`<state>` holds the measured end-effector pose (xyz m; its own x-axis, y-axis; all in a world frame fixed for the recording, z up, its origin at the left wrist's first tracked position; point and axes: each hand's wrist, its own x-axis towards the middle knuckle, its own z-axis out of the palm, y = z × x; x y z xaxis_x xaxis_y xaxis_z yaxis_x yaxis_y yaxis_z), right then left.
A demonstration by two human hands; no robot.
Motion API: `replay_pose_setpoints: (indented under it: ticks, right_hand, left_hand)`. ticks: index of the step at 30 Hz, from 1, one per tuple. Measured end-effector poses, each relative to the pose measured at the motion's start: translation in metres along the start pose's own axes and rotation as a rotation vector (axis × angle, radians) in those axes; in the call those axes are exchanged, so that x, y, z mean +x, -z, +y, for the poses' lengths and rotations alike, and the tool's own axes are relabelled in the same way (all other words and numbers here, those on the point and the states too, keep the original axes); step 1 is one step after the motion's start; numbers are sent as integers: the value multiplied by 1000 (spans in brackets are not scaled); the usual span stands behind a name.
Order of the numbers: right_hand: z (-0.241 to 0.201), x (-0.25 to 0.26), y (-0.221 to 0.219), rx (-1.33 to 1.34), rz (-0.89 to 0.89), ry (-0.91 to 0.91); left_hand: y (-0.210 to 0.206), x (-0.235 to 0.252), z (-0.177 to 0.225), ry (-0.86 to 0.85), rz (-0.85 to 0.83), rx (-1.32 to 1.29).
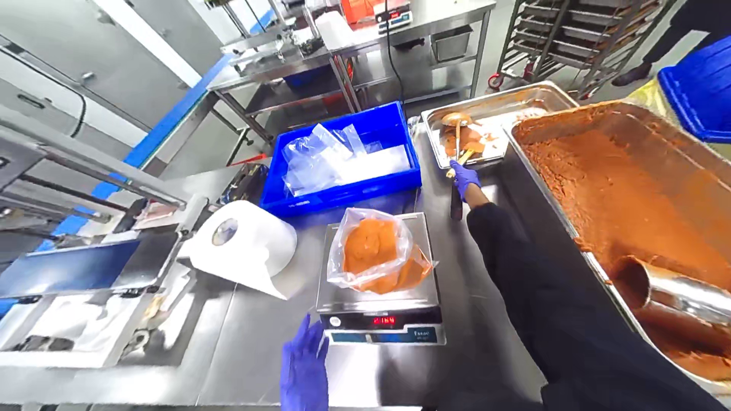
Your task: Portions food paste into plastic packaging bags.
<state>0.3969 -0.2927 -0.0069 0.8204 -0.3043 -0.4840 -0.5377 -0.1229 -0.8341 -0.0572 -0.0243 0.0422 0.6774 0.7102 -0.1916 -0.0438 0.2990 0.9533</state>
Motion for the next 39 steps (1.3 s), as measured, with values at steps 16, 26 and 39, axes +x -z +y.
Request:
replay_pose_setpoints:
  ticks: [16,26,39]
  right_hand:
    - [32,-161,98,615,-473,459]
    - [-54,-279,187,-675,-201,814]
    - [-130,-383,96,-1744,-125,935]
  left_hand:
    - [-20,-7,-3,0,-17,-87]
    - [-61,2,-17,-189,-226,-46]
    - [-120,21,-21,-250,-197,73]
